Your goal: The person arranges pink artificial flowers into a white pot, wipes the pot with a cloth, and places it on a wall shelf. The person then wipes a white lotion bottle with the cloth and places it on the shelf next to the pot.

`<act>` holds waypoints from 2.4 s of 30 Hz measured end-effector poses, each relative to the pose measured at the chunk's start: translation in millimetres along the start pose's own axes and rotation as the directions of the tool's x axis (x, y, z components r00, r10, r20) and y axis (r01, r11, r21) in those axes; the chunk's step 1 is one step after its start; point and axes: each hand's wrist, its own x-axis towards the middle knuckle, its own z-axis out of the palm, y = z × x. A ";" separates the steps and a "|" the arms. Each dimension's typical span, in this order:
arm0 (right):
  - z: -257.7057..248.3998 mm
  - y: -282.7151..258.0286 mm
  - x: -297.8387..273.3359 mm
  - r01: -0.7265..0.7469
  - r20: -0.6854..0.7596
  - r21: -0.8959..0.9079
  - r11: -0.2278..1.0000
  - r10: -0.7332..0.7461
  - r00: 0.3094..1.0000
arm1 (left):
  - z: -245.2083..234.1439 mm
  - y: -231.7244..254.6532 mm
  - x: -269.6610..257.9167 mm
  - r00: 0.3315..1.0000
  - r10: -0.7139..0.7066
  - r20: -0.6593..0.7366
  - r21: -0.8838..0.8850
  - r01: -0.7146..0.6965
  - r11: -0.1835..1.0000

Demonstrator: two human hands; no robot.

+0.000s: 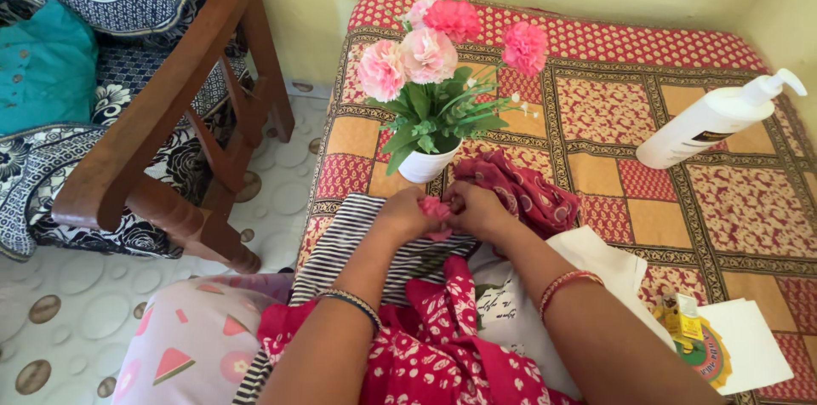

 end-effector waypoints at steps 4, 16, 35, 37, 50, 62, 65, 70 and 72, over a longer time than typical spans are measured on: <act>-0.8 -9.4 -3.8 -0.014 -0.038 -0.084 0.996 0.011 0.999 | 14.8 -6.1 3.8 0.991 0.033 -0.130 0.182 -0.008 0.983; -20.1 -52.1 -26.8 -0.052 -0.005 0.421 0.905 0.060 0.998 | -26.6 27.3 -8.5 0.977 0.147 -0.154 0.114 -0.130 0.985; -168.5 -273.7 -91.3 0.530 -0.428 0.235 0.815 -0.403 0.809 | -166.4 259.2 -102.4 0.708 0.558 -0.432 0.142 -0.558 0.818; -176.6 -293.2 -105.7 0.605 -0.516 -0.013 0.796 -0.524 0.678 | -171.5 265.5 -97.7 0.721 0.520 -0.459 0.017 -0.578 0.816; -191.7 -322.2 -138.9 0.402 -0.295 -0.784 0.473 -0.853 0.431 | -173.4 304.8 -105.3 0.968 0.181 -0.172 -0.625 -0.249 0.740; -199.5 -298.9 -121.9 0.363 -0.443 -0.735 0.573 -0.811 0.382 | -165.5 310.3 -76.7 0.966 0.217 -0.139 -0.676 -0.253 0.692; -197.5 -281.8 -105.6 0.410 -0.572 -0.565 0.716 -0.698 0.430 | -167.4 305.9 -72.6 0.967 0.244 -0.077 -0.729 -0.222 0.647; -198.2 -248.1 -71.7 0.467 -0.714 0.108 0.878 -0.258 0.651 | -166.5 285.8 -52.6 0.958 0.281 -0.055 -0.575 -0.261 0.776; -198.0 -234.1 -63.5 0.500 -0.715 0.186 0.846 -0.232 0.660 | -159.7 275.1 -41.9 0.941 0.301 -0.156 -0.302 -0.336 0.892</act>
